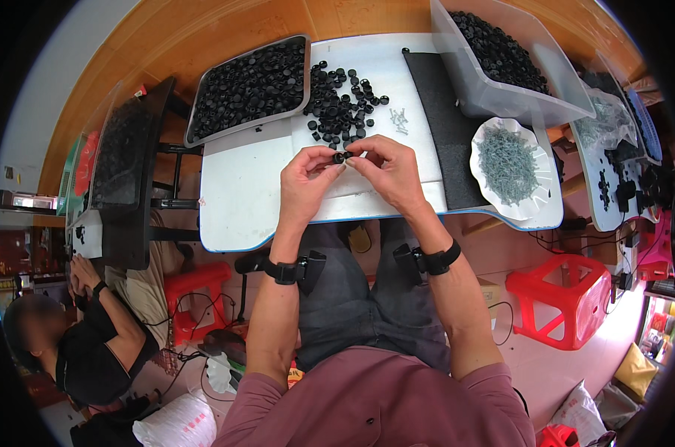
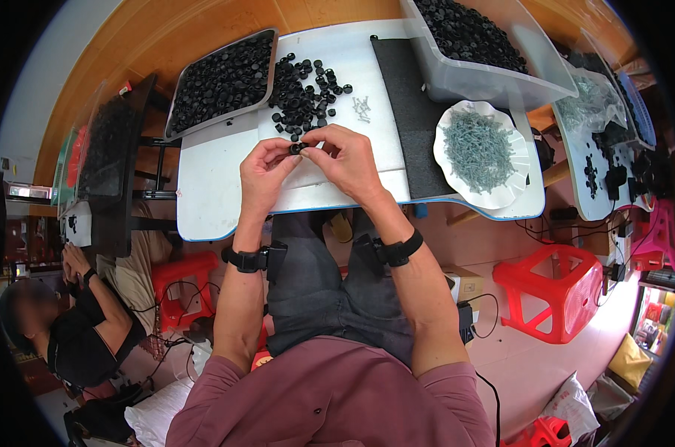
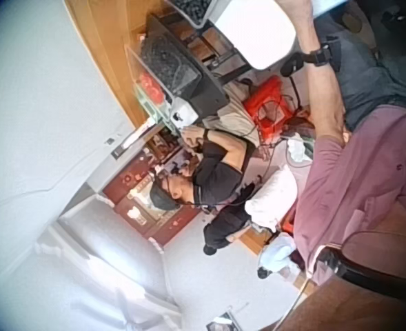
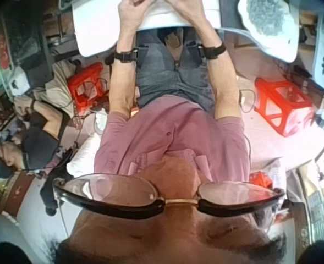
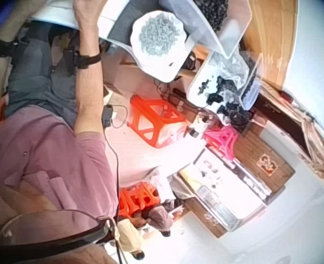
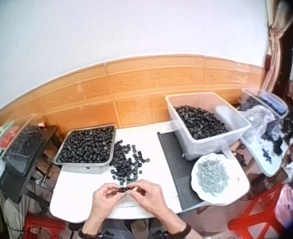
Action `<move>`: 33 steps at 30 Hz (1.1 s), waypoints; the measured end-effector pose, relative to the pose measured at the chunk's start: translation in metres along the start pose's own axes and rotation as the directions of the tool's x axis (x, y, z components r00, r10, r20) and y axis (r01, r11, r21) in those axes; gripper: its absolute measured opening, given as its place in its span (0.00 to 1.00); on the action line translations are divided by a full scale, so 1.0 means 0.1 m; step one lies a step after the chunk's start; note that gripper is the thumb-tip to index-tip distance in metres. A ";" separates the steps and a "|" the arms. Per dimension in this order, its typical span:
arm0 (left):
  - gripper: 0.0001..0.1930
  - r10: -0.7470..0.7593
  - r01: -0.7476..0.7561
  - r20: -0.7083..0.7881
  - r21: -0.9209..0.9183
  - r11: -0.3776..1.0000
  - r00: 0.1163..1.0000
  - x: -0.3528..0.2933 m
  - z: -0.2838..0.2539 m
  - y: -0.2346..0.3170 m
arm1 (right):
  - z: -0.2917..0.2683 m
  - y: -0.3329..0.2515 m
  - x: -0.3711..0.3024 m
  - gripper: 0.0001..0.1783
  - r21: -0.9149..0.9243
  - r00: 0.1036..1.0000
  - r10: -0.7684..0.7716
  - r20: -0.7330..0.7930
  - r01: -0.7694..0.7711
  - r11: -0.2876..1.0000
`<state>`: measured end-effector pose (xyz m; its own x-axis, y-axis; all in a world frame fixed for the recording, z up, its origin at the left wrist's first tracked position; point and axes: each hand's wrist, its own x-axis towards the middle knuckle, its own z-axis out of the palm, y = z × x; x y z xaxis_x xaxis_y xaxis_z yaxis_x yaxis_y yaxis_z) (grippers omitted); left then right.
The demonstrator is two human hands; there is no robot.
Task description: Manually assembling small black plastic components by hand at a workstation.
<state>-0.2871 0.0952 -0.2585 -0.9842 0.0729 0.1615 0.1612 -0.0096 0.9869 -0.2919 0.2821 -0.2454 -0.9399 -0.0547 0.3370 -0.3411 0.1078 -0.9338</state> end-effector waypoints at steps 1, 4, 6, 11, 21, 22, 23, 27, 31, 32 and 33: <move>0.14 0.003 -0.003 -0.001 -0.002 1.000 1.000 0.00 0.01 0.00 | 0.00 0.00 0.00 0.11 0.003 1.000 0.004 0.001 -0.004 1.000; 0.14 -0.003 0.003 0.011 0.041 0.999 1.000 -0.01 0.00 0.03 | 0.01 -0.01 0.00 0.11 0.007 1.000 0.009 0.004 -0.009 1.000; 0.15 -0.014 0.012 0.024 0.086 0.996 1.000 -0.02 0.00 0.04 | 0.01 -0.01 0.00 0.11 0.007 1.000 0.010 0.006 -0.010 1.000; 0.14 -0.018 0.017 0.005 0.094 0.995 1.000 -0.01 0.03 0.08 | 0.00 0.00 0.00 0.11 0.007 1.000 0.001 0.015 -0.001 1.000; 0.15 -0.004 0.013 -0.065 0.147 0.989 0.998 -0.02 0.06 0.07 | 0.02 0.03 0.00 0.09 -0.026 0.999 0.003 0.047 -0.002 1.000; 0.15 -0.002 0.010 -0.059 0.143 0.990 0.998 -0.02 0.06 0.07 | 0.02 0.03 0.01 0.09 -0.001 0.999 0.004 0.049 -0.004 1.000; 0.14 0.000 0.008 -0.053 0.138 0.990 0.999 -0.02 0.06 0.06 | 0.03 0.04 0.01 0.09 0.025 0.999 0.004 0.051 -0.006 1.000; 0.13 0.032 -0.020 -0.054 0.201 0.979 0.998 -0.03 0.05 0.08 | 0.01 0.02 0.02 0.08 0.061 0.997 0.062 0.055 -0.065 0.996; 0.13 0.069 -0.050 -0.058 0.282 0.958 0.996 -0.02 0.08 0.11 | -0.02 0.01 0.07 0.07 0.125 0.979 0.173 0.106 -0.186 0.975; 0.13 0.087 -0.063 -0.064 0.314 0.947 0.994 -0.02 0.10 0.12 | -0.03 0.00 0.09 0.07 0.131 0.970 0.211 0.124 -0.227 0.965; 0.13 0.087 -0.062 -0.067 0.313 0.948 0.994 -0.02 0.10 0.12 | -0.04 0.00 0.12 0.07 0.130 0.969 0.211 0.126 -0.227 0.965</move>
<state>-0.2822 0.1054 -0.2472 -0.9691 0.0051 0.2467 0.2369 0.2986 0.9245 -0.3030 0.2856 -0.2412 -0.9812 -0.1553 0.1146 -0.1141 -0.0124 -0.9934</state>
